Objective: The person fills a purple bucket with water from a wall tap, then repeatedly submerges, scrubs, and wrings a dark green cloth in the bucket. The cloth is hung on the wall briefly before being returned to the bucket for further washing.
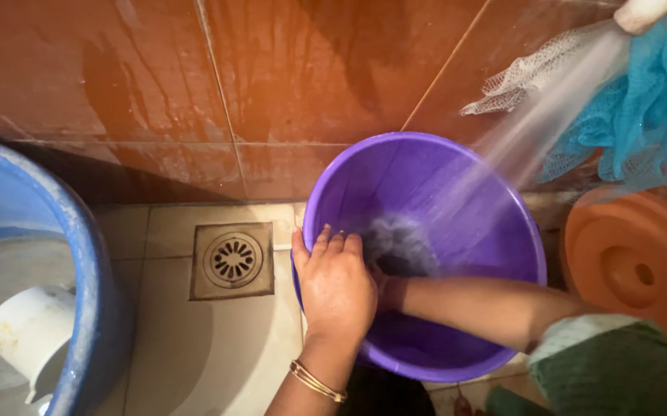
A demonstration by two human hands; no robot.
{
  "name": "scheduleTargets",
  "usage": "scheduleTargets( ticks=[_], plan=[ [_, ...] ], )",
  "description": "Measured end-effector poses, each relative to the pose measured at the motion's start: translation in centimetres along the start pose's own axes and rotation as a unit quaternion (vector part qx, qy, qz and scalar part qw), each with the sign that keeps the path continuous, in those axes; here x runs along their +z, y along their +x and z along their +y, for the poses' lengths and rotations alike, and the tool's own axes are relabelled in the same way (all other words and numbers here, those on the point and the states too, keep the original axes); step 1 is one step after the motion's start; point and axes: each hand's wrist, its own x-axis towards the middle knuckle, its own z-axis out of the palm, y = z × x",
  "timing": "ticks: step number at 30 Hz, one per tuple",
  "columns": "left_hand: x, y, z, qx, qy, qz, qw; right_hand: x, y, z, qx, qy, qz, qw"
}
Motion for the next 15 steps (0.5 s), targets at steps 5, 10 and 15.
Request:
scheduleTargets(
  ticks=[5, 10, 15],
  plan=[
    [-0.1, 0.1, -0.1, 0.007, -0.004, 0.041, 0.999, 2.8, 1.0, 1.4, 0.225, 0.163, -0.156, 0.948],
    [0.5, -0.1, -0.1, 0.000, 0.012, 0.035, 0.999, -6.3, 3.0, 0.8, 0.129, 0.191, -0.120, 0.966],
    [0.9, -0.4, -0.2, -0.005, 0.031, 0.054, 0.998, -27.8, -2.9, 1.5, 0.245, 0.357, -0.057, 0.899]
  ],
)
